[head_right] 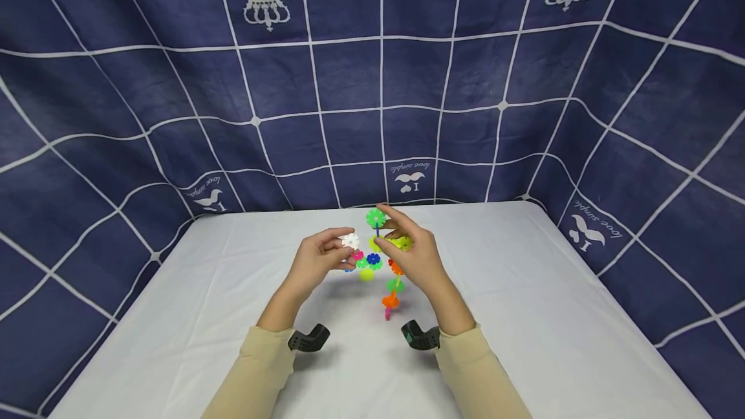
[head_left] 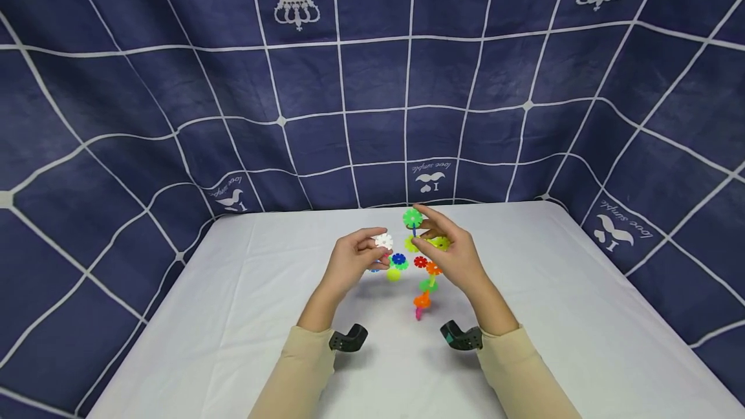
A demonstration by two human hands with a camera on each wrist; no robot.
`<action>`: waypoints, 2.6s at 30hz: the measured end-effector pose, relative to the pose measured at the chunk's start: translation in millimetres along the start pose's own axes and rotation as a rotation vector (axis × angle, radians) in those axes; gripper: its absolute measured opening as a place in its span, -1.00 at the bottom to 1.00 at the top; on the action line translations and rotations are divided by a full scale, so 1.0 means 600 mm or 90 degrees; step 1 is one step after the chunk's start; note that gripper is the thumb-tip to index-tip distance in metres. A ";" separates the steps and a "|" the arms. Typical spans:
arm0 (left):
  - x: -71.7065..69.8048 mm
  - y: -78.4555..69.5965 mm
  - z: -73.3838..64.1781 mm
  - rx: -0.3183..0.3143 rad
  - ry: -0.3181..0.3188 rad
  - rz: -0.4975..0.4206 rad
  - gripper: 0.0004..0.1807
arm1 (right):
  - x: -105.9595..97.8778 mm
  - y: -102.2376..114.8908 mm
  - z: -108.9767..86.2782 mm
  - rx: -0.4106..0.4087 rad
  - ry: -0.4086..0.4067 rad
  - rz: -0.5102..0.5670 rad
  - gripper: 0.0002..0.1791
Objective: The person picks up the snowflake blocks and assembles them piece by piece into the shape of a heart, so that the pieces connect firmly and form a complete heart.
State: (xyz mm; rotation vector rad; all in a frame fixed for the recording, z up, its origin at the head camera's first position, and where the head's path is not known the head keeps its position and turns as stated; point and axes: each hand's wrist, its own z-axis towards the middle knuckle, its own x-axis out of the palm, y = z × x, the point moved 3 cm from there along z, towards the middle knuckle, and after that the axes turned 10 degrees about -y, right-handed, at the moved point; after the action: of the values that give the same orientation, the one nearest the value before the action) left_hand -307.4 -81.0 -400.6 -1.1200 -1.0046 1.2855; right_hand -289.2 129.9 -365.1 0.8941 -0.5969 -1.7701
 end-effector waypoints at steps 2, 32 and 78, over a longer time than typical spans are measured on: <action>0.001 -0.011 -0.003 0.002 0.007 -0.013 -0.55 | 0.000 0.000 -0.001 0.001 0.001 -0.007 -0.37; 0.004 -0.072 -0.030 -0.002 0.040 -0.157 -0.59 | 0.012 0.022 -0.007 -0.133 0.042 0.013 -0.38; 0.002 0.024 0.008 -0.002 -0.105 0.052 -0.72 | 0.002 0.025 -0.004 -0.073 -0.110 0.190 -0.91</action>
State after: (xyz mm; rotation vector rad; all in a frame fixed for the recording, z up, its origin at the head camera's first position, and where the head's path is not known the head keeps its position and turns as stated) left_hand -314.7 -80.0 -413.7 -1.0803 -1.0913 1.4611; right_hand -279.1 123.4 -355.5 0.5454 -0.6934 -1.6009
